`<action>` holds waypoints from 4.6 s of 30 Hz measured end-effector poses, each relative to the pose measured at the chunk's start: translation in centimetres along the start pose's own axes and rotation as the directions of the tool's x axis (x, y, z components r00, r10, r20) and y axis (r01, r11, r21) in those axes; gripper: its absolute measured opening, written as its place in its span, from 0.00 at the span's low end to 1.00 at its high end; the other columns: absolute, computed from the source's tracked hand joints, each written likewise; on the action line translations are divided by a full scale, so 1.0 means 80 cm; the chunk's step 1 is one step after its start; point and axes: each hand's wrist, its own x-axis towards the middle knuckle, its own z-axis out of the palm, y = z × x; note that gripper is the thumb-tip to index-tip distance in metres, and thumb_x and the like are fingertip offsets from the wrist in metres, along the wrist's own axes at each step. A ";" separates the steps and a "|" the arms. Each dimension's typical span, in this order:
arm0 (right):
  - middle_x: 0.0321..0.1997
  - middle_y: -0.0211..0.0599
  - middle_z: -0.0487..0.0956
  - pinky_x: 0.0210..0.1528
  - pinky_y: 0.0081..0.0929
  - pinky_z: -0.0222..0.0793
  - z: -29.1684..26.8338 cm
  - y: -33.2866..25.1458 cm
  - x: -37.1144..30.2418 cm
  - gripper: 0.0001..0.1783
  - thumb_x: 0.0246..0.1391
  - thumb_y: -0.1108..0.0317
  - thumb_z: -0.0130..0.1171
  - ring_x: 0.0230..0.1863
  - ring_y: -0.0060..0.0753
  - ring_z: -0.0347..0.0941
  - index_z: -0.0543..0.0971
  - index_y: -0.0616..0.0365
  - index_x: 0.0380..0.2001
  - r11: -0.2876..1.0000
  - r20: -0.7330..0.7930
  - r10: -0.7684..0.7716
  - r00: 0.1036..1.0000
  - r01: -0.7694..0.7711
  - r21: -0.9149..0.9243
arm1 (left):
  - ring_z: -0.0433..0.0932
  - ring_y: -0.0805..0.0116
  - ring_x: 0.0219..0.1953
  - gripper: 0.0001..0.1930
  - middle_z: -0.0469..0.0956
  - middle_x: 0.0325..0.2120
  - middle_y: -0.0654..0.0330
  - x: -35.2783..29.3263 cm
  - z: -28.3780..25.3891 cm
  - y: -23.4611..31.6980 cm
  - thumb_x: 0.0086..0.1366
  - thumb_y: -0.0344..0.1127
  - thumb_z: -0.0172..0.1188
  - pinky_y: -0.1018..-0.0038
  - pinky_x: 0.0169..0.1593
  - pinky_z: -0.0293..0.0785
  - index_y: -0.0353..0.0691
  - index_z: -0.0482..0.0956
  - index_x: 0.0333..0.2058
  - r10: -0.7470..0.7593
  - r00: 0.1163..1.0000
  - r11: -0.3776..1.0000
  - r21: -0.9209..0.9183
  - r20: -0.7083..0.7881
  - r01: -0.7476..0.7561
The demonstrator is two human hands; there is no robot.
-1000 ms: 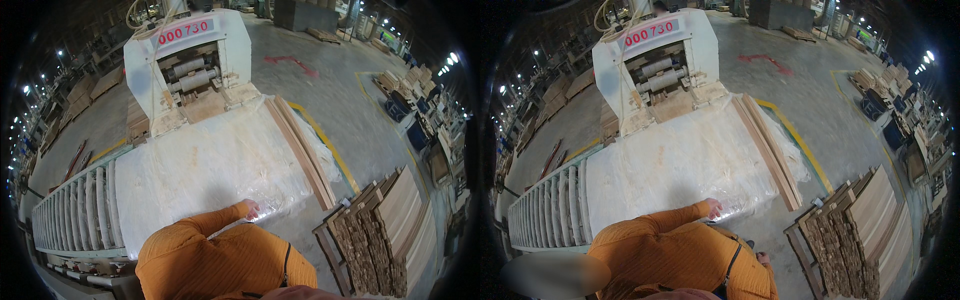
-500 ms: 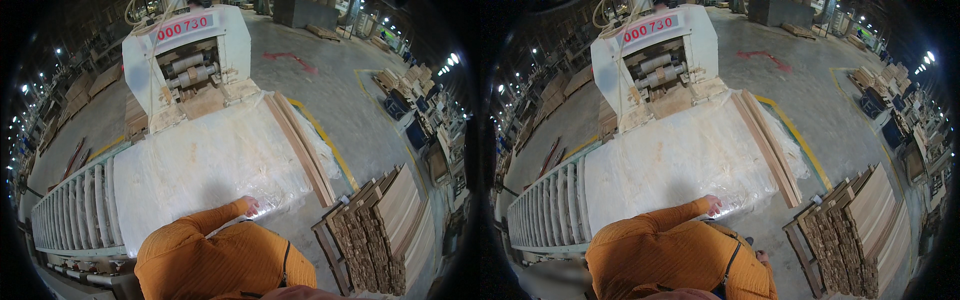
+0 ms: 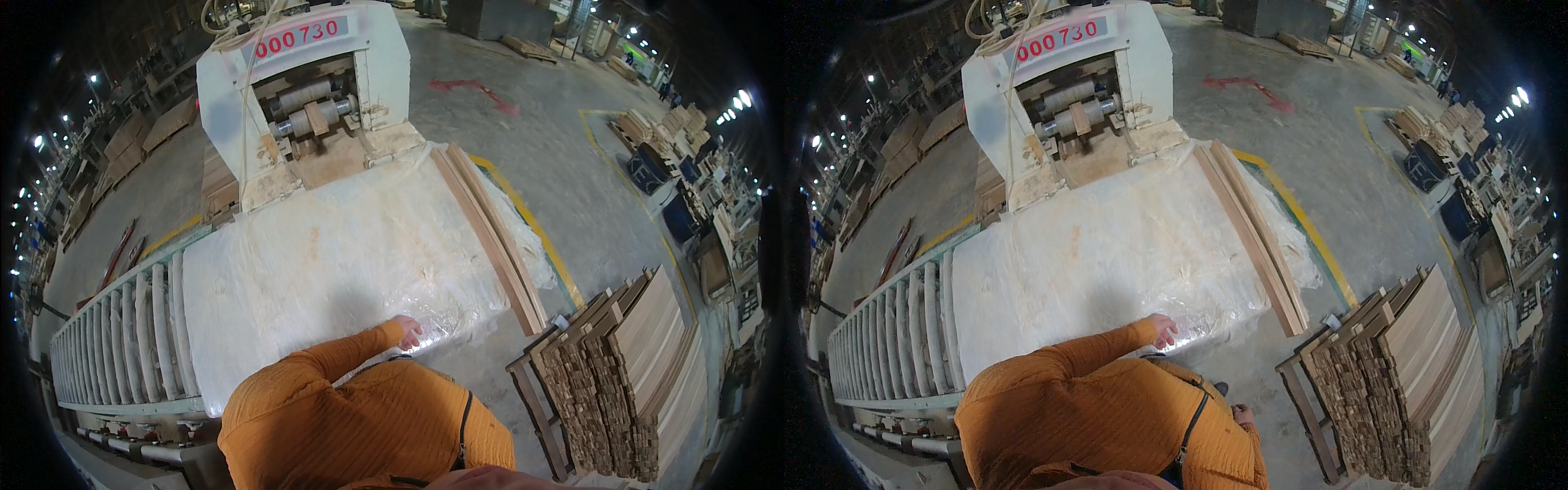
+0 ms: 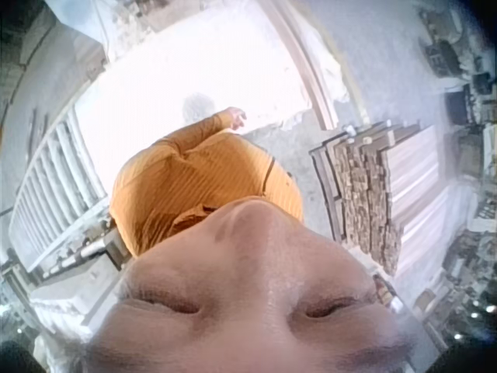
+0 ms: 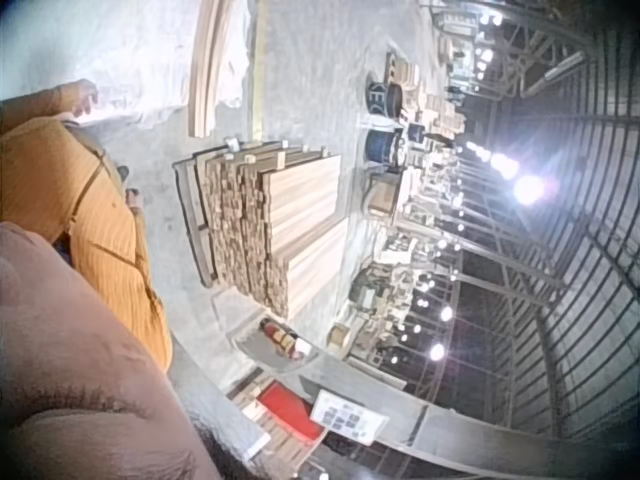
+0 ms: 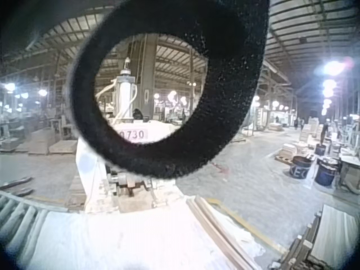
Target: The person repeatedly picks up thin wooden planks from a conveyor and stacks them on a nearby pallet. The person handles the planks one at a time, aligning them before placing them in a growing stack.
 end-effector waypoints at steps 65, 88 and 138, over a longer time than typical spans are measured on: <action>0.35 0.42 0.80 0.42 0.29 0.69 0.002 0.017 0.053 0.19 0.51 0.59 0.56 0.39 0.33 0.75 0.77 0.66 0.38 0.937 -0.007 -0.319 0.948 0.317 0.150 | 0.74 0.51 0.43 0.52 0.70 0.44 0.42 -0.039 -0.162 0.269 0.36 0.52 0.73 0.64 0.44 0.74 0.30 0.54 0.54 0.437 0.248 0.865 0.329 -0.865 -0.378; 0.43 0.35 0.74 0.32 0.20 0.68 -0.074 -0.229 -0.089 0.25 0.61 0.48 0.41 0.35 0.27 0.72 0.71 0.57 0.48 0.829 0.678 -0.553 0.484 0.243 0.503 | 0.74 0.57 0.31 0.23 0.72 0.29 0.57 -0.085 0.197 -0.067 0.55 0.59 0.50 0.66 0.32 0.72 0.50 0.69 0.42 0.314 0.890 0.607 -0.651 -0.331 -0.457; 0.40 0.45 0.73 0.40 0.35 0.66 -0.114 -0.213 -0.037 0.24 0.51 0.59 0.55 0.43 0.47 0.70 0.63 0.58 0.48 0.854 -0.571 -0.481 0.665 0.504 -0.133 | 0.72 0.63 0.40 0.29 0.70 0.46 0.59 0.107 0.116 0.152 0.56 0.46 0.61 0.66 0.42 0.73 0.46 0.64 0.54 0.259 0.964 0.965 0.018 0.056 -0.260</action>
